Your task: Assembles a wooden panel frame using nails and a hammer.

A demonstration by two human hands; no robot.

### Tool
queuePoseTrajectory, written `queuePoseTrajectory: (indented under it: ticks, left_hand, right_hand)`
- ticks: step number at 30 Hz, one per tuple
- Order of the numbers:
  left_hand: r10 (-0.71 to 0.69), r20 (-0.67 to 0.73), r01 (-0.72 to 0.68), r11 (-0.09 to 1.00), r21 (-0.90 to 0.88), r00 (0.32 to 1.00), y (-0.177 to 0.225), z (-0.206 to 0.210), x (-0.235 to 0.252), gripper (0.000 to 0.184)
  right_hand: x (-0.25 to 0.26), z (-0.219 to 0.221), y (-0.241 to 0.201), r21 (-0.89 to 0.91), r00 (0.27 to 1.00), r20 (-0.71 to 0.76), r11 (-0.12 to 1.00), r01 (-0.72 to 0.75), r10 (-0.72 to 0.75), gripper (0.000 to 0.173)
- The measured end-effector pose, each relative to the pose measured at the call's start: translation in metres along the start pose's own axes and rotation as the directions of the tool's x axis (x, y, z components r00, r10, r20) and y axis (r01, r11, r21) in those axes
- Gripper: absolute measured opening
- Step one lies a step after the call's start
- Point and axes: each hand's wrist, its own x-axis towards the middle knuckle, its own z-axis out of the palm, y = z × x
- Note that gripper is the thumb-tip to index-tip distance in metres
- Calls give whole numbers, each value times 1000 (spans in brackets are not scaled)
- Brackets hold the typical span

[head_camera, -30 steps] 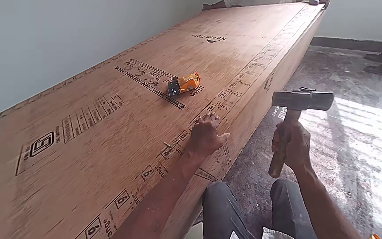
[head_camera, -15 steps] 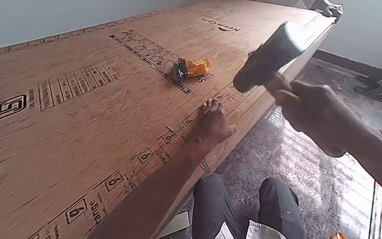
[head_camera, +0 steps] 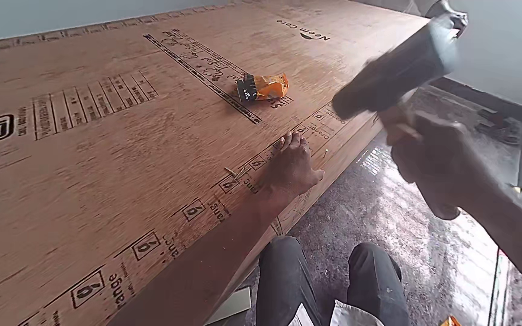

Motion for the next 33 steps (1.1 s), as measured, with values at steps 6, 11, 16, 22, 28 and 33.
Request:
queuePoseTrajectory:
  ticks: [6,11,16,22,28,33]
  left_hand:
    - [17,-32,-17,1000,4,999,-1,3,0,88]
    - [15,-21,-15,1000,-8,1000,1,0,-1,91]
    - [12,14,-13,1000,27,1000,2,0,-1,89]
    - [13,16,-14,1000,24,1000,0,-1,1,90]
    - [31,-8,-30,999,28,999,-1,1,0,90]
    - [44,-2,-43,998,47,999,1,-2,4,85]
  right_hand:
    - [5,9,-2,-46,972,188,989,-137,144,51]
    - [6,-40,-12,374,923,-365,889,263,-119,42]
    - [4,21,5,-153,928,263,961,-231,265,45]
    - [-2,3,9,86,987,83,985,-147,140,55]
    - [4,-21,-2,286,962,-266,947,148,-71,43]
    - [16,26,15,-236,860,373,932,-275,348,46]
